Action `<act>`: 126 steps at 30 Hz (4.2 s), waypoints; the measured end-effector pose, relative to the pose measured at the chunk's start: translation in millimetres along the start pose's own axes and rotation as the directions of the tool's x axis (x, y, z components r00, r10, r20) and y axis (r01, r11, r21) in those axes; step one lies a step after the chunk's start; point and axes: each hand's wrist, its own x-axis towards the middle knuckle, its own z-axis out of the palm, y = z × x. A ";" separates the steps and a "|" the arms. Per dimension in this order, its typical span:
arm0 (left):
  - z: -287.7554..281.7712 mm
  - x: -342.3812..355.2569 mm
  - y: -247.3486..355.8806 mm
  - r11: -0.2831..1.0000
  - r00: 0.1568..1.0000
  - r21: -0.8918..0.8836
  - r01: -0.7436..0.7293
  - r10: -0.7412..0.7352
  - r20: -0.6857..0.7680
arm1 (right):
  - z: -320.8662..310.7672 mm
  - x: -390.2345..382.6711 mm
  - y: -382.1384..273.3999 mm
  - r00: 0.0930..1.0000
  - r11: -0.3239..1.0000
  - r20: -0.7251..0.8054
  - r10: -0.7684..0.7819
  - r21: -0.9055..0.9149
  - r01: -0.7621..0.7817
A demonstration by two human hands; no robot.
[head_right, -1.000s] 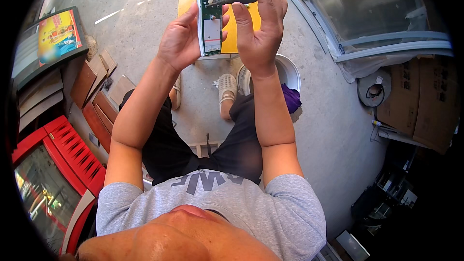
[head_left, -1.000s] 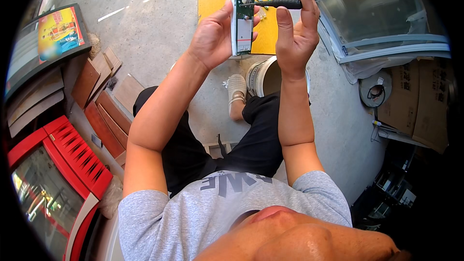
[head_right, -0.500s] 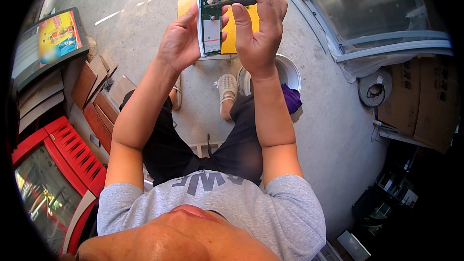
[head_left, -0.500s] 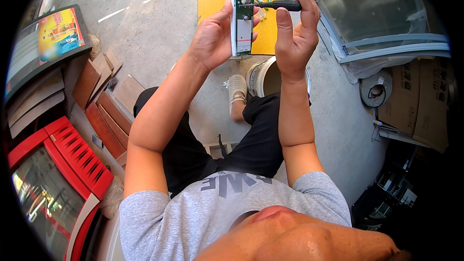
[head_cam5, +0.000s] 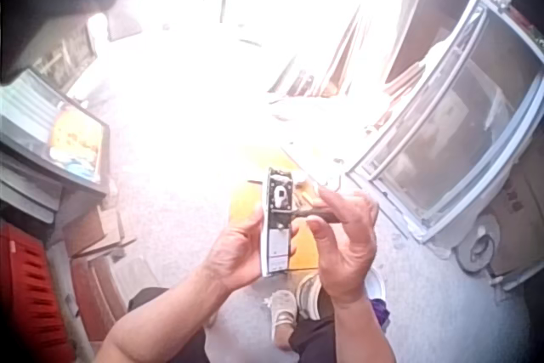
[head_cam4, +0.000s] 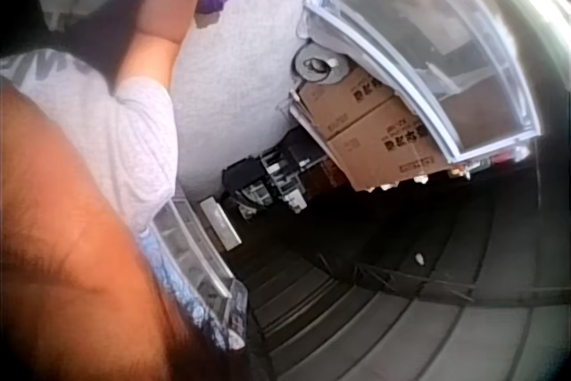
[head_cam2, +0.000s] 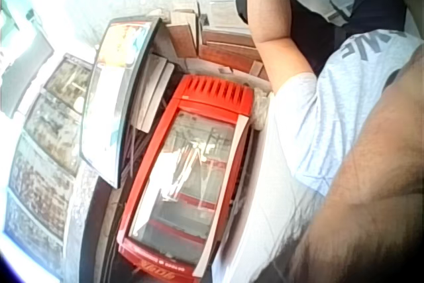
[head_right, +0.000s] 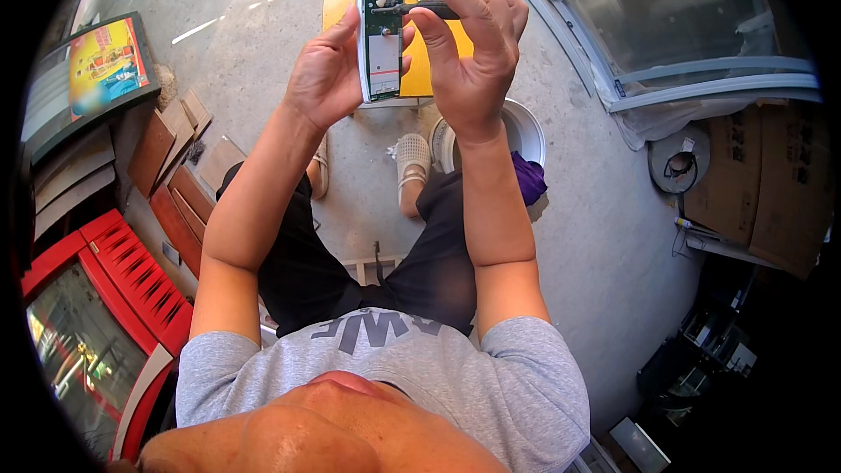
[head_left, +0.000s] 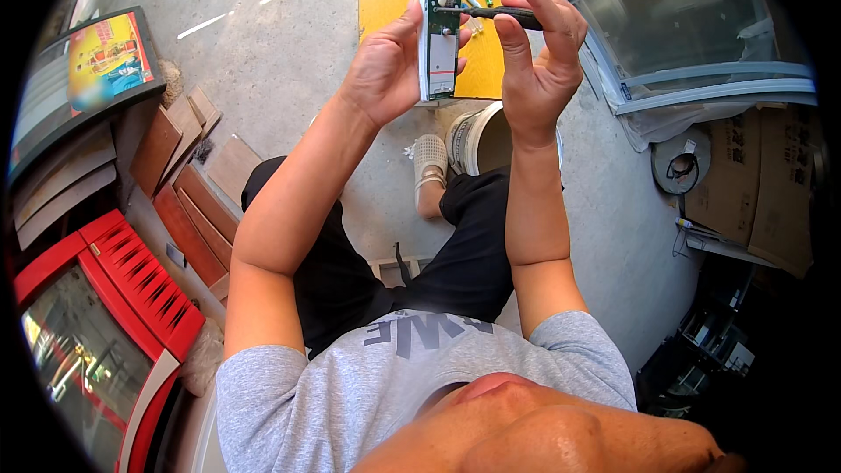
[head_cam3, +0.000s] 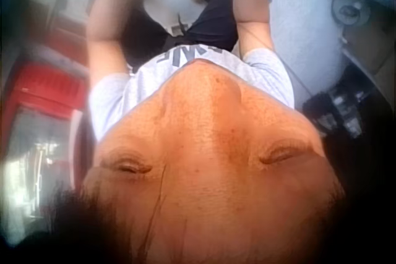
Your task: The person disassembles the housing of a remote control by hand, removes the internal circuit board and rubber keypad, and uses a screwdriver to pry or scrape at the electronic components.
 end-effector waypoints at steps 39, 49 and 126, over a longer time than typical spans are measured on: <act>12.1 0.2 2.2 0.992 0.997 0.117 -0.049 0.056 -0.056 | 7.9 -5.4 2.3 0.951 0.902 -0.093 0.294 0.357 -0.244; 20.9 -3.4 1.7 0.979 0.987 0.191 -0.071 0.096 -0.126 | 3.9 -6.4 2.8 0.964 0.913 -0.016 0.265 0.324 -0.246; 16.3 -0.5 -11.7 0.959 0.970 0.262 0.109 -0.045 -0.239 | -4.3 0.6 0.8 0.969 0.930 -0.090 0.228 0.315 -0.190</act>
